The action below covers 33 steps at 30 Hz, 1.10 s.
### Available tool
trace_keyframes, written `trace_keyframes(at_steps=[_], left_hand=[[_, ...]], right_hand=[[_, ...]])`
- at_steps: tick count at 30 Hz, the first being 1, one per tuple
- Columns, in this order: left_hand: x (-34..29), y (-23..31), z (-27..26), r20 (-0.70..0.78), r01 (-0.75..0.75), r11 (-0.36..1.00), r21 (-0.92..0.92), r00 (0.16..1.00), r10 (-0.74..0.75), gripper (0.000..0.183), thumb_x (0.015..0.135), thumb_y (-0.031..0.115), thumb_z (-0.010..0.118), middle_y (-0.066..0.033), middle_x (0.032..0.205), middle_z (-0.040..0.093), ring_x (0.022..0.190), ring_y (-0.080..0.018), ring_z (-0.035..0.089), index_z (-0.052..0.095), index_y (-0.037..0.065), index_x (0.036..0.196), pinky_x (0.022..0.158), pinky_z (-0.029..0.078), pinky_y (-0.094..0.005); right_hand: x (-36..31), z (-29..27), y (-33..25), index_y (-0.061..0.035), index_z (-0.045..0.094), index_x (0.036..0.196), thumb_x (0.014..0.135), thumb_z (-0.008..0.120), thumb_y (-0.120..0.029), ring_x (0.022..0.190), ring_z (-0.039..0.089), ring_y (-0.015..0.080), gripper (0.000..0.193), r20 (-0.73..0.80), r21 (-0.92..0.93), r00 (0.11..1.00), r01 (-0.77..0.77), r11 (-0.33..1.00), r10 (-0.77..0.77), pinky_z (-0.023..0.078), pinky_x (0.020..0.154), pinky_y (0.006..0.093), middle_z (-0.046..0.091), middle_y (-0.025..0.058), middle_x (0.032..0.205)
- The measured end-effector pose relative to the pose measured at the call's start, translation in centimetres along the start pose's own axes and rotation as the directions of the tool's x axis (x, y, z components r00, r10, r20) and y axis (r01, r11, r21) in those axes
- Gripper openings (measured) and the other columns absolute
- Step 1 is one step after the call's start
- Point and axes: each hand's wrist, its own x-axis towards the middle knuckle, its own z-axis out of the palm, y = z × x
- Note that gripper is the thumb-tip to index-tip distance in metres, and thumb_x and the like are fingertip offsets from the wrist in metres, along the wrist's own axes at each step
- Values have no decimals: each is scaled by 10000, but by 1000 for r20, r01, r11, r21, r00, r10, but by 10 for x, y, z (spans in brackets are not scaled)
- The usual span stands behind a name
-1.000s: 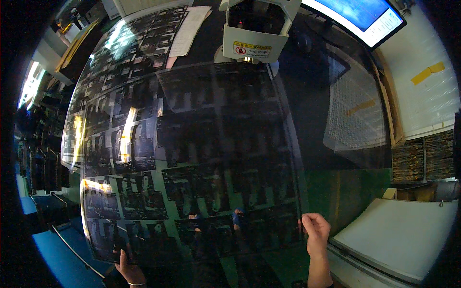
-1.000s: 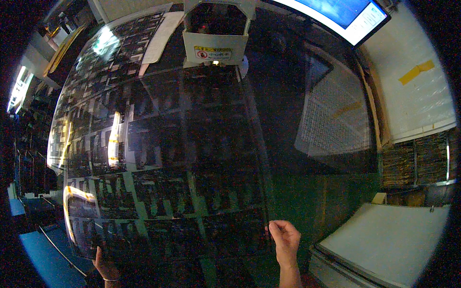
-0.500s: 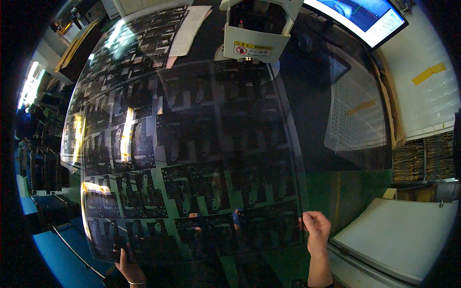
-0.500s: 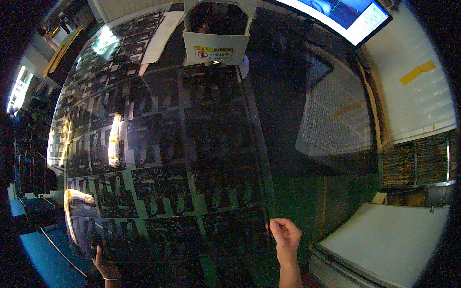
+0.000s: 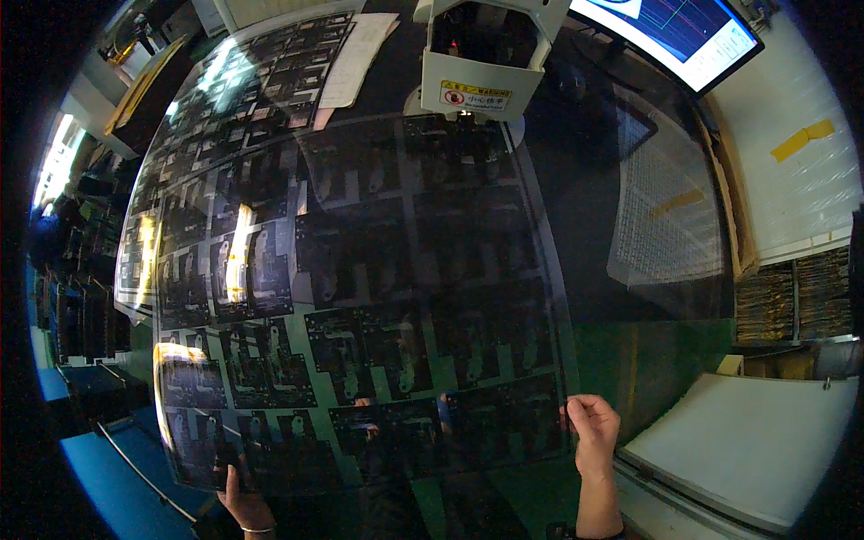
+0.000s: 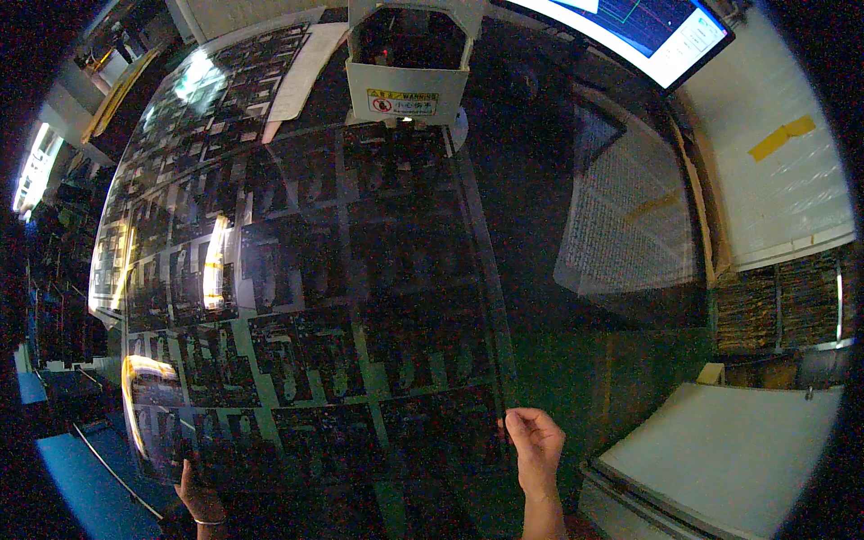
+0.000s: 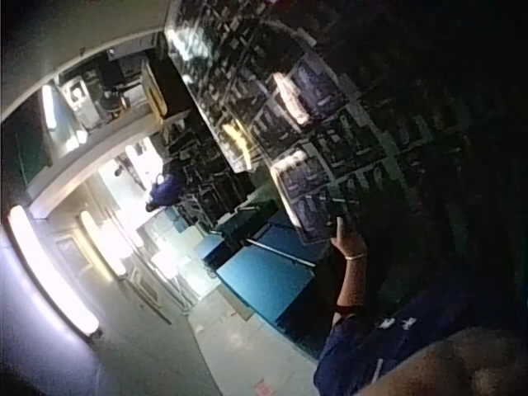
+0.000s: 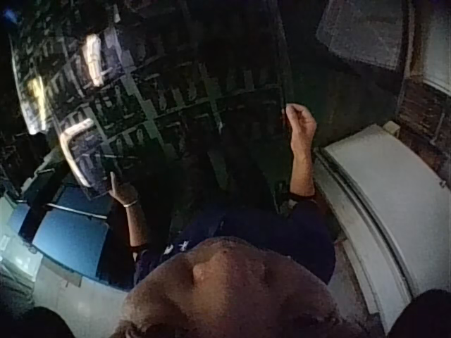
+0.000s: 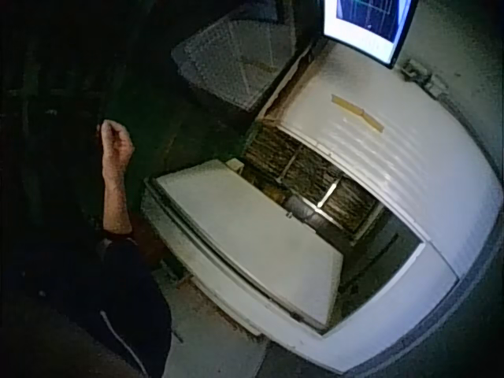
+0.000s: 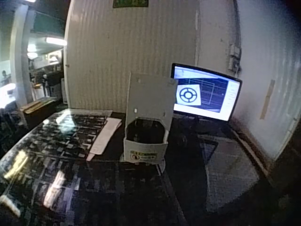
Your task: The recorder picks up, aligns, and inspects large transparent negative or stencil sheets on an inspection table.
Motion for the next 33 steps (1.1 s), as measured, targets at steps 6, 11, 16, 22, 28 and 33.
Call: trace_keyframes(at_steps=[6,11,16,22,28,33], left_hand=[[3,-2,-5,-11,-27,997,77,1000,28,330,904,156,333,-141,1121,522,1008,-219,514,483,-14,1144,886,416,-338],[-5,9,24,-78,-35,997,62,996,40,284,811,129,536,-68,1039,544,962,-217,539,502,24,1073,764,479,-314],[-2,20,35,-128,59,994,-94,989,-71,268,815,147,537,-66,1030,551,966,-208,536,509,29,1054,794,467,-330],[-3,11,29,-173,-66,979,193,980,100,288,850,180,475,-94,1050,551,946,-201,542,520,9,1077,790,457,-320],[-14,-3,12,48,43,999,21,998,-44,295,858,110,435,-137,1072,539,955,-252,539,492,-6,1122,825,459,-389],[-21,0,37,119,-18,995,98,993,7,319,860,148,433,-159,1082,529,965,-289,530,478,-5,1137,855,439,-440]], right_hand=[[0,0,0,-5,589,847,789,602,-92,677,560,85,105,-3,8,1000,-8,1000,8,406,573,191,599,34,758],[2,0,3,-8,590,849,786,605,-96,670,554,78,109,1,17,1000,-17,1000,17,400,567,189,608,39,760],[2,2,1,-6,578,841,792,588,-77,661,549,79,87,9,6,1000,-19,1000,19,415,571,189,590,33,747],[-3,-5,2,-15,578,822,794,586,-83,646,537,69,73,-43,-56,999,-2,998,-1,403,551,186,583,21,736],[-5,-38,9,-16,582,817,785,602,-99,644,533,76,92,-161,-101,987,-3,995,-14,412,567,194,577,15,733],[3,-44,0,3,584,832,779,613,-122,690,552,95,138,-187,-91,978,74,993,-90,433,623,213,584,40,757]])
